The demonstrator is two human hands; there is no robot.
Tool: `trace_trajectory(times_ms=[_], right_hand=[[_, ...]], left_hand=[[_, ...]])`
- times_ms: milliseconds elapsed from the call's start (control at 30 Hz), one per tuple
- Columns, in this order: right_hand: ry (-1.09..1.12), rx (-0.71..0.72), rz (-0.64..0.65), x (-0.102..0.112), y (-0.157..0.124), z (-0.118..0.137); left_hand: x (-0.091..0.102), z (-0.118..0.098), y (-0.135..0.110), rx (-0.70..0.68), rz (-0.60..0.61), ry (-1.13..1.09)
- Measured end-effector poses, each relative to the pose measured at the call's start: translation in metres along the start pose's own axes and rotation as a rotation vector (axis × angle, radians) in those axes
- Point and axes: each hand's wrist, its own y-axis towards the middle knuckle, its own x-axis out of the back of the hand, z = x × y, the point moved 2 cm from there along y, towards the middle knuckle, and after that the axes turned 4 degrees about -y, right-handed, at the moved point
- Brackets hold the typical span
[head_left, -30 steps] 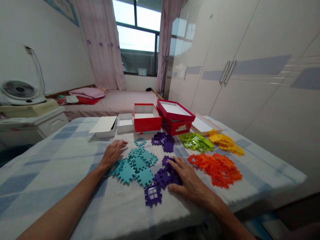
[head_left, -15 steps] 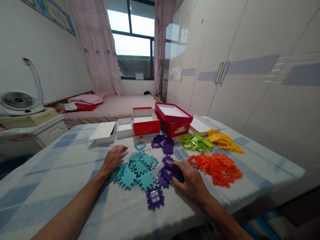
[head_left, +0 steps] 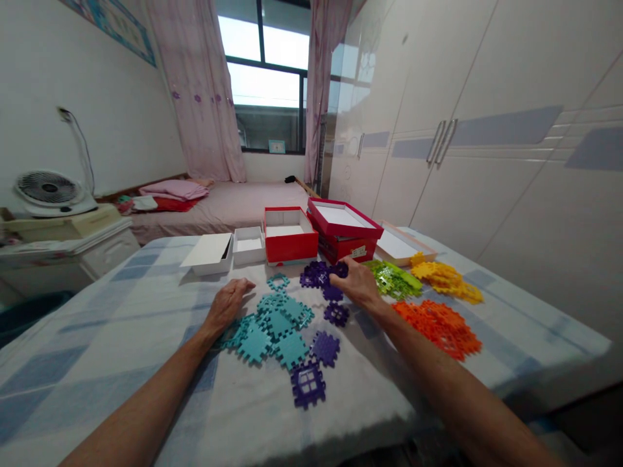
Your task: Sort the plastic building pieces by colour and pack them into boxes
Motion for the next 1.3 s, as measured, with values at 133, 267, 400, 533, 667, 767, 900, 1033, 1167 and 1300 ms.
trace_trajectory(times_ms=[133,267,400,533,667,767,900,1033,1167,1300], right_hand=[[-0.035,0.014,0.047,-0.017,0.032,0.008],[-0.046,0.083,-0.06,-0.012,0.021,0.007],[0.085,0.276,0.099,0.004,-0.026,0.002],[0.167,0.485,0.426,0.007,-0.076,0.001],[0.162,0.522,0.457,-0.005,-0.096,0.003],[0.161,0.502,0.425,-0.011,-0.1,0.003],[0.168,0.477,0.345,-0.003,-0.093,0.002],[0.108,0.382,0.14,0.005,-0.054,-0.001],[0.001,0.303,0.004,0.008,-0.029,0.003],[0.093,0.423,0.304,0.014,-0.071,0.021]], left_hand=[[0.0,0.001,0.0,-0.011,0.012,0.023],[0.0,0.004,0.0,-0.023,0.005,0.035],[-0.001,0.007,0.001,-0.018,-0.009,0.006],[-0.002,0.008,0.001,-0.024,-0.017,0.022],[-0.002,0.007,0.001,-0.021,-0.01,0.042],[-0.001,0.006,0.001,0.002,-0.016,0.01],[-0.001,0.004,0.0,0.004,-0.017,-0.004],[-0.001,0.002,0.0,-0.012,-0.012,0.024],[-0.001,0.005,0.0,-0.004,-0.013,0.007],[-0.003,0.012,0.001,0.016,-0.006,-0.049]])
